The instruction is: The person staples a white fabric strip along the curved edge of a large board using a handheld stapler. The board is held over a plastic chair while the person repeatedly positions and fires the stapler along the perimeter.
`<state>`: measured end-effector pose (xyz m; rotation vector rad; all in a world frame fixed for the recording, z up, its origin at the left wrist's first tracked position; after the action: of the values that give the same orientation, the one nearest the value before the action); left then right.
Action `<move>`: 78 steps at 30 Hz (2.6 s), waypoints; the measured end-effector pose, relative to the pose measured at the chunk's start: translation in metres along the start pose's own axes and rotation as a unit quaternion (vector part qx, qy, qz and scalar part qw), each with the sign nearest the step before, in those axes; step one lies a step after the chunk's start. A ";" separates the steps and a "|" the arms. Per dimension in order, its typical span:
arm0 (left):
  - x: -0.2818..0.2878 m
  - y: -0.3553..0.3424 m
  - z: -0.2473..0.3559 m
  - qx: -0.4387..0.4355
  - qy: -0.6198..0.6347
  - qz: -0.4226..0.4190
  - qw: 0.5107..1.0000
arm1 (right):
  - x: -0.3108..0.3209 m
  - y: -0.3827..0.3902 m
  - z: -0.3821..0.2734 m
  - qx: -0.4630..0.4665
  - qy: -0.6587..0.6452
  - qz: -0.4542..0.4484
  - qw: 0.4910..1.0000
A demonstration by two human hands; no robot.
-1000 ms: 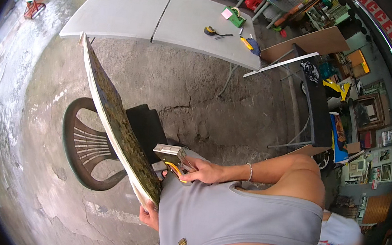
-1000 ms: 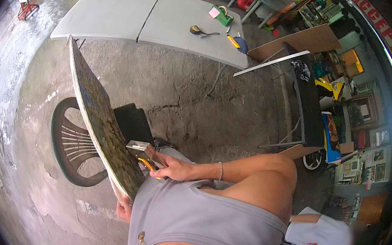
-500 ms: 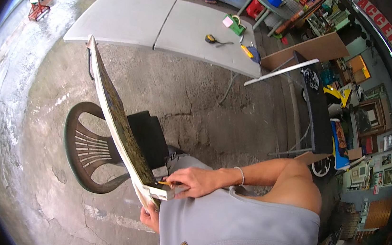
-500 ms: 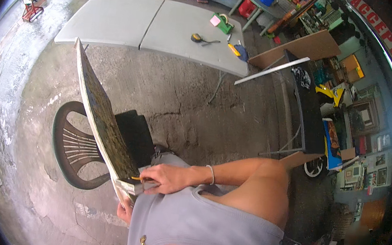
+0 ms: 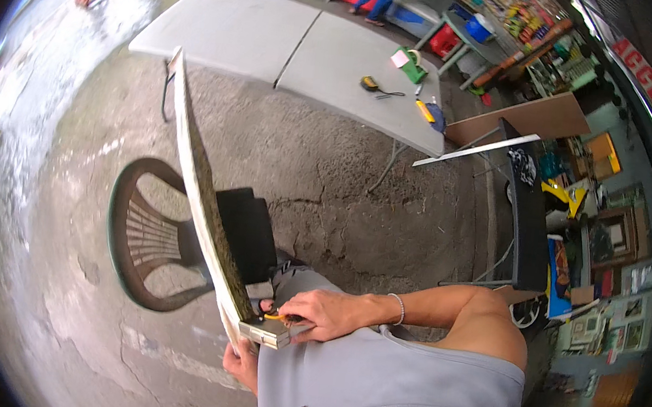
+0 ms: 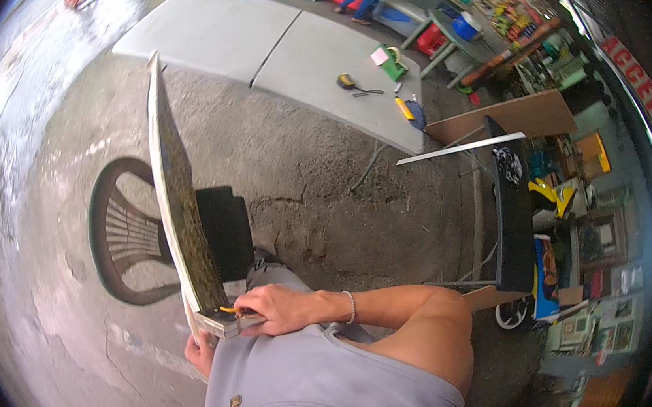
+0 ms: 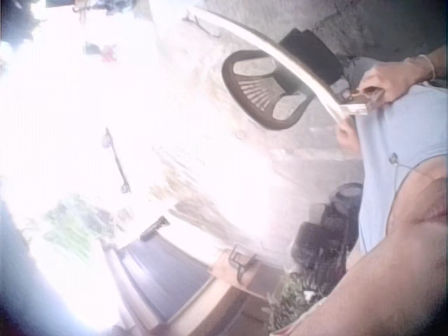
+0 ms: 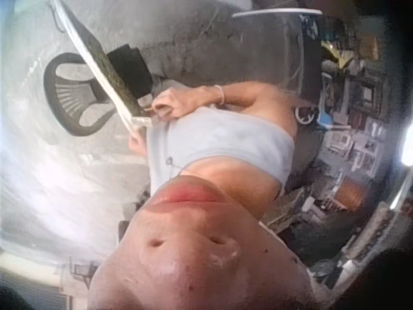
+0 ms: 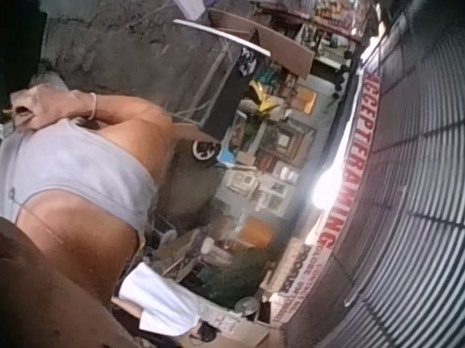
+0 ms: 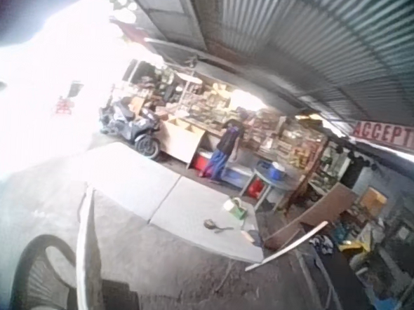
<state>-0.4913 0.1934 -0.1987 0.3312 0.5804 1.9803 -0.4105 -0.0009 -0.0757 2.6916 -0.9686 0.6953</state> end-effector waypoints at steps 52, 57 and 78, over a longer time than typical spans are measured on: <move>-0.011 0.019 0.013 0.114 0.008 0.043 0.993 | -0.015 -0.025 -0.006 -0.187 0.091 -0.242 0.948; -0.012 0.020 0.014 0.108 0.009 0.047 0.993 | -0.017 -0.023 -0.006 -0.196 0.111 -0.246 0.943; 0.003 0.013 0.008 0.102 0.007 0.074 0.992 | 0.055 -0.103 -0.034 0.027 0.164 -0.080 0.983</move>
<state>-0.4987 0.1935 -0.1855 0.4977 0.7893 2.0707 -0.3193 0.0593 -0.0213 2.5480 -0.6514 1.0978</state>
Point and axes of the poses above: each hand's wrist, its own y-axis away from the middle knuckle, its own x-axis out of the back of the hand, z = x × y, the point moved 8 cm from there along -y, towards the middle knuckle, and after that the axes turned 10 degrees about x, right-handed, at the moved point
